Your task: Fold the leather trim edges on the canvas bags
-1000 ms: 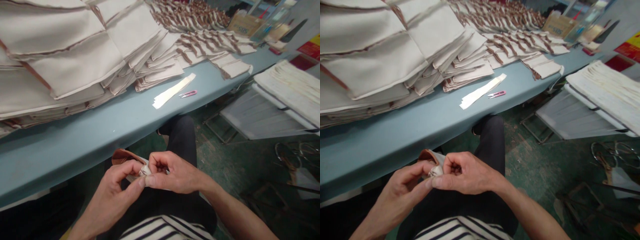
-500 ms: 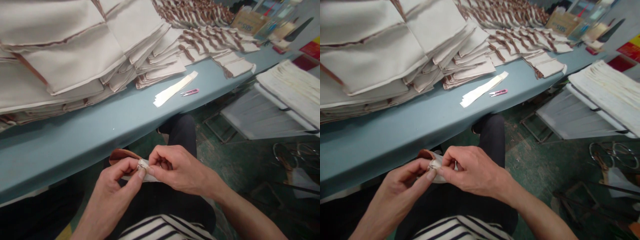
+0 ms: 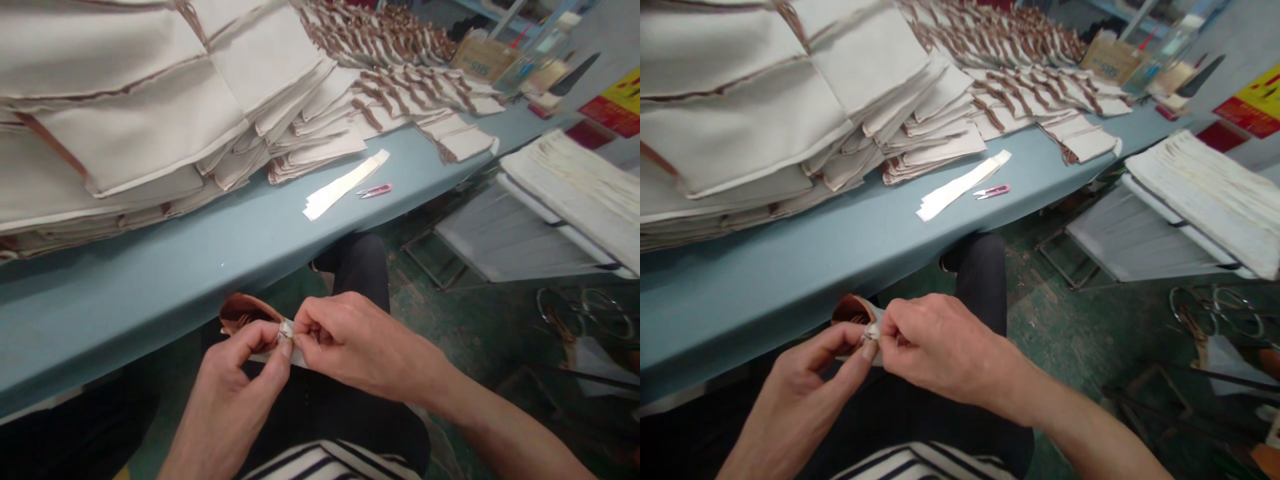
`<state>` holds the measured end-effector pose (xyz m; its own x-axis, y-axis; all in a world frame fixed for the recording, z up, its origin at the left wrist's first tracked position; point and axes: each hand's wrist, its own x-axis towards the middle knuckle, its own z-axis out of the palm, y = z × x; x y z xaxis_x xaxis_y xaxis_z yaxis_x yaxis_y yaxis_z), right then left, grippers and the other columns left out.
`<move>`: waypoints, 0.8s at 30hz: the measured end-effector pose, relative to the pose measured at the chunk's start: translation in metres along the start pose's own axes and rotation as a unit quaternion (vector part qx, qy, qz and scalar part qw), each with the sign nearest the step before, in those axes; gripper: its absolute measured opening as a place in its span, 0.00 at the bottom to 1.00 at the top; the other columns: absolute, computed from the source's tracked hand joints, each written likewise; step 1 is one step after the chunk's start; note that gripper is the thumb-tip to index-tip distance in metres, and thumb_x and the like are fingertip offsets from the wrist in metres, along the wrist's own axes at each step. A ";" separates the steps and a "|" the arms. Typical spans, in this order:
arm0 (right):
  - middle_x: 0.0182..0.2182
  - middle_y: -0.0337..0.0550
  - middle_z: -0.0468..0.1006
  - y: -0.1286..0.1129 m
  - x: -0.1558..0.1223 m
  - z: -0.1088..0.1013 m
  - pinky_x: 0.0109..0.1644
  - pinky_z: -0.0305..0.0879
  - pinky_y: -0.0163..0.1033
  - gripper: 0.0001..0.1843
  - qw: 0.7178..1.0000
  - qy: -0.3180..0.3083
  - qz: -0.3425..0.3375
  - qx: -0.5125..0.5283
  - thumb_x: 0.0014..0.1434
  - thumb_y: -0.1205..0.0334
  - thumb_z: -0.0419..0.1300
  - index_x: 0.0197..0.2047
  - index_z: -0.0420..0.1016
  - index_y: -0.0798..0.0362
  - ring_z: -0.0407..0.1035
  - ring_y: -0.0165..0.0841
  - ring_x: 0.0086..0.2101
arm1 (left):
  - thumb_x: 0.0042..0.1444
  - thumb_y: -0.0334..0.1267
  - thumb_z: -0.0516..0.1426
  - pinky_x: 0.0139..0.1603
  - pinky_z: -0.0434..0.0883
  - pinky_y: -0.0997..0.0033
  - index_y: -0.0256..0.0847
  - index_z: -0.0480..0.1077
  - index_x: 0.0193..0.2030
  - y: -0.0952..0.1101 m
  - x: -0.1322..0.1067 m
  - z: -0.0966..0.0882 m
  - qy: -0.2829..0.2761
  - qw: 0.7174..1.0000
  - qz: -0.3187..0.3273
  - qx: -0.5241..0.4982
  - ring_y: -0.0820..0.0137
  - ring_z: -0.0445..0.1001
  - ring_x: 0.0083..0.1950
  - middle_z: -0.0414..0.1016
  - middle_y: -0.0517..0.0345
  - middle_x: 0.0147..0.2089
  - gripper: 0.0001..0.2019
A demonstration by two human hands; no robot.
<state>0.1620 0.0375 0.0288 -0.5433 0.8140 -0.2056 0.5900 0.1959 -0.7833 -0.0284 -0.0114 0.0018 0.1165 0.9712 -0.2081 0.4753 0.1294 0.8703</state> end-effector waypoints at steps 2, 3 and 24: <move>0.21 0.29 0.72 0.005 0.003 0.003 0.28 0.54 0.30 0.08 0.997 -0.008 0.018 0.076 0.60 0.72 0.65 0.29 0.75 0.55 0.64 0.22 0.23 | 0.66 0.41 0.58 0.38 0.71 0.76 0.44 0.80 0.32 -0.003 0.000 0.001 0.002 1.000 -0.002 -0.002 0.69 0.80 0.34 0.83 0.64 0.32 0.13; 0.21 0.28 0.71 0.008 0.004 0.005 0.27 0.54 0.29 0.08 0.993 -0.015 0.030 0.110 0.59 0.71 0.65 0.29 0.74 0.54 0.63 0.22 0.22 | 0.65 0.41 0.58 0.38 0.71 0.76 0.44 0.80 0.32 -0.004 -0.001 0.001 0.002 1.000 -0.003 -0.003 0.69 0.80 0.34 0.83 0.64 0.32 0.13; 0.26 0.31 0.75 0.010 -0.012 -0.004 0.31 0.56 0.30 0.08 0.997 0.020 -0.048 0.057 0.66 0.72 0.65 0.34 0.74 0.54 0.67 0.23 0.25 | 0.66 0.43 0.62 0.43 0.74 0.77 0.46 0.87 0.41 0.001 0.002 -0.008 -0.083 0.992 -0.016 -0.098 0.68 0.82 0.39 0.87 0.60 0.37 0.11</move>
<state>0.1770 0.0313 0.0256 -0.5676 0.8166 -0.1051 0.4637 0.2116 -0.8603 -0.0348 -0.0080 0.0058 0.2535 0.9219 -0.2930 0.3039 0.2116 0.9289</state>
